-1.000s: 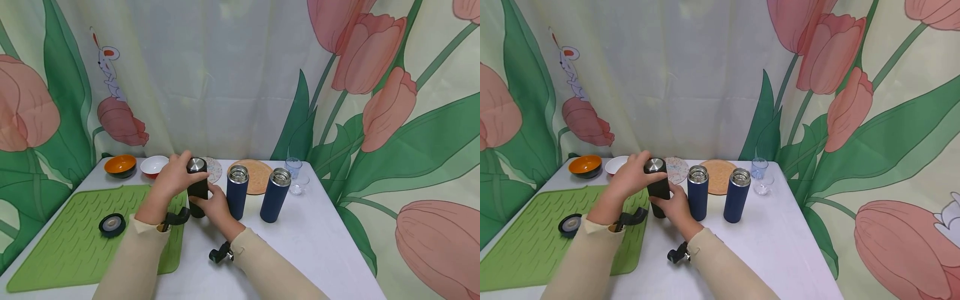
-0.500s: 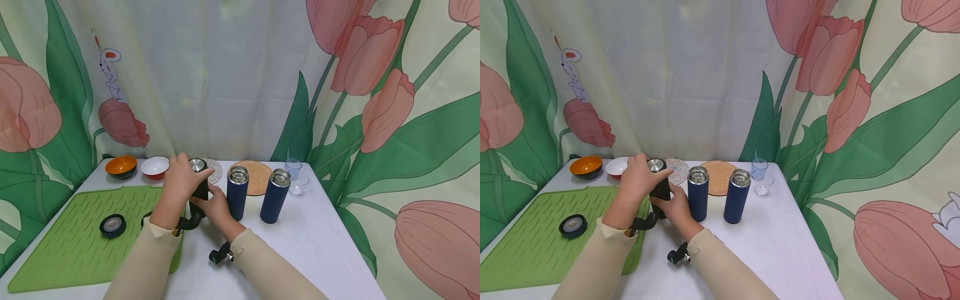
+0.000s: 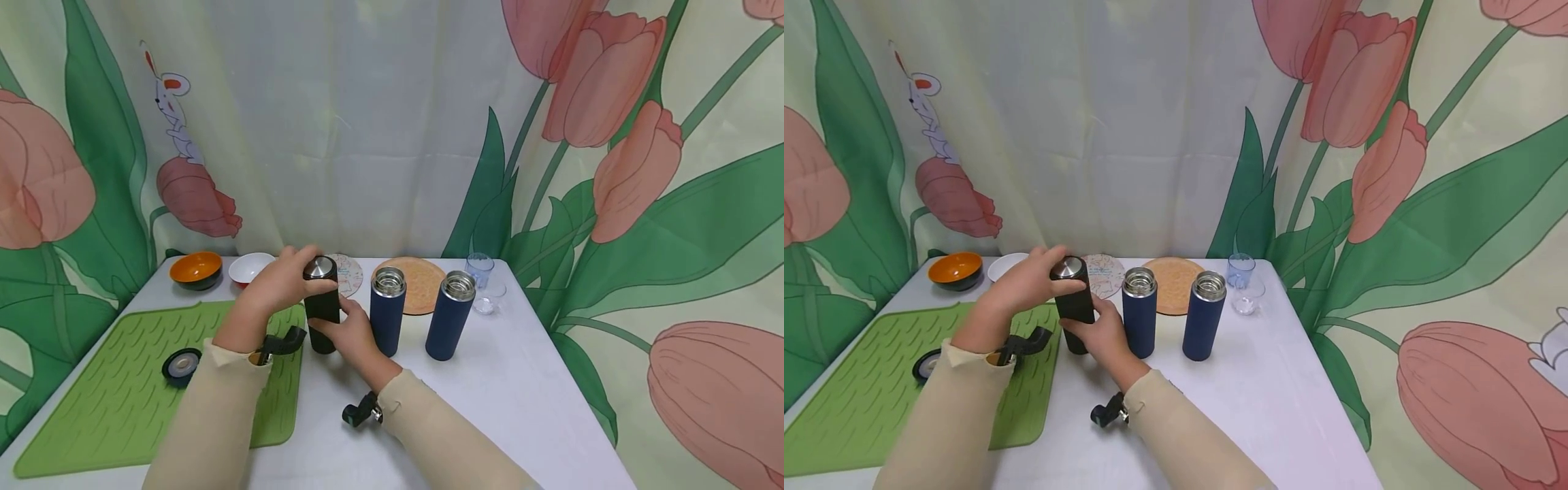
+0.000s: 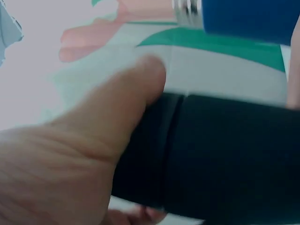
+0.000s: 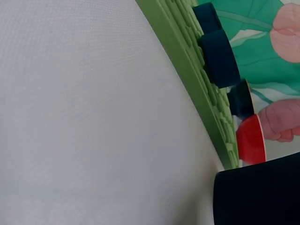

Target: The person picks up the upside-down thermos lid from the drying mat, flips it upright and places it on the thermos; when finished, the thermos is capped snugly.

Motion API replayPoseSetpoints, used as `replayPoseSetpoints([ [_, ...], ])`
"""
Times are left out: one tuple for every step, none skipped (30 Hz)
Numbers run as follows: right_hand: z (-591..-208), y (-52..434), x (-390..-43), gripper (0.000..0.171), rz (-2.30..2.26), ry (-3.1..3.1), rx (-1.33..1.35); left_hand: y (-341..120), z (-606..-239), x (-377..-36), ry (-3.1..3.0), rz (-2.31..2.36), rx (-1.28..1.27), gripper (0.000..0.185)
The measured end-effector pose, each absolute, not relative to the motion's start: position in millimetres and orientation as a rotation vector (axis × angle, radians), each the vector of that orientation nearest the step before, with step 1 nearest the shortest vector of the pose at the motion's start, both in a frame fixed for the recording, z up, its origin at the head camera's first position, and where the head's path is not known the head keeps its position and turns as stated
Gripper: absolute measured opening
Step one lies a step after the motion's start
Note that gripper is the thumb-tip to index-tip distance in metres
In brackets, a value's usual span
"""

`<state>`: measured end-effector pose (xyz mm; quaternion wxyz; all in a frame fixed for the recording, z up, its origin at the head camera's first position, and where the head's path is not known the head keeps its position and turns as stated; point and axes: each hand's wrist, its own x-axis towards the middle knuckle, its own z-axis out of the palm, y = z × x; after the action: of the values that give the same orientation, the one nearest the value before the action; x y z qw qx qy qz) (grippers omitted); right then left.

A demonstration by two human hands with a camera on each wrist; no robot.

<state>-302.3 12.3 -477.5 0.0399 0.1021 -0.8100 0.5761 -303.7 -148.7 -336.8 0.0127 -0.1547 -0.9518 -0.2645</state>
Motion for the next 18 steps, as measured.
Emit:
replayPoseSetpoints([
  [-477,12,-302,0.051,1.764,-2.483,0.309,-152,-335,-305,-2.971,-0.825,-0.531,0.067],
  [-477,12,-302,0.052,1.767,-2.483,0.307,-154,-334,-307,-2.976,-0.824,-0.582,0.067],
  [-476,12,-302,0.053,1.766,-2.483,0.304,-157,-333,-309,-2.981,-0.832,-0.630,0.067],
  [-476,12,-301,0.053,1.763,-2.485,0.302,-159,-332,-312,-2.986,-0.850,-0.673,0.067],
  [-475,12,-301,0.053,1.759,-2.486,0.302,-162,-331,-314,-2.993,-0.865,-0.713,0.066],
  [-475,12,-301,0.054,1.755,-2.487,0.303,-164,-330,-316,-2.999,-0.880,-0.750,0.065],
  [-475,12,-301,0.054,1.751,-2.489,0.306,-166,-329,-319,-3.004,-0.891,-0.786,0.065],
  [-475,12,-301,0.054,1.745,-2.491,0.310,-168,-329,-320,-3.013,-0.908,-0.813,0.064],
  [-475,12,-302,0.054,1.739,-2.494,0.313,-170,-328,-322,-3.021,-0.923,-0.836,0.064],
  [-475,12,-302,0.055,1.737,-2.497,0.316,-171,-327,-323,-3.031,-0.938,-0.842,0.065],
  [-475,12,-302,0.055,1.735,-2.500,0.318,-173,-327,-324,-3.042,-0.948,-0.844,0.065],
  [-475,12,-302,0.056,1.734,-2.503,0.318,-173,-326,-325,-3.052,-0.962,-0.835,0.065],
  [-475,13,-302,0.056,1.735,-2.505,0.318,-173,-326,-324,-3.055,-0.973,-0.822,0.066],
  [-475,13,-302,0.057,1.737,-2.505,0.318,-172,-326,-323,-3.053,-0.982,-0.798,0.066],
  [-476,13,-302,0.056,1.736,-2.504,0.317,-170,-327,-321,-3.045,-0.977,-0.765,0.066],
  [-476,13,-302,0.056,1.738,-2.503,0.316,-166,-328,-318,-3.032,-0.979,-0.705,0.067],
  [-476,14,-302,0.054,1.733,-2.505,0.317,-162,-331,-315,-3.013,-0.965,-0.629,0.068],
  [-476,14,-302,0.053,1.722,-2.509,0.319,-156,-334,-311,-2.991,-0.945,-0.542,0.072],
])
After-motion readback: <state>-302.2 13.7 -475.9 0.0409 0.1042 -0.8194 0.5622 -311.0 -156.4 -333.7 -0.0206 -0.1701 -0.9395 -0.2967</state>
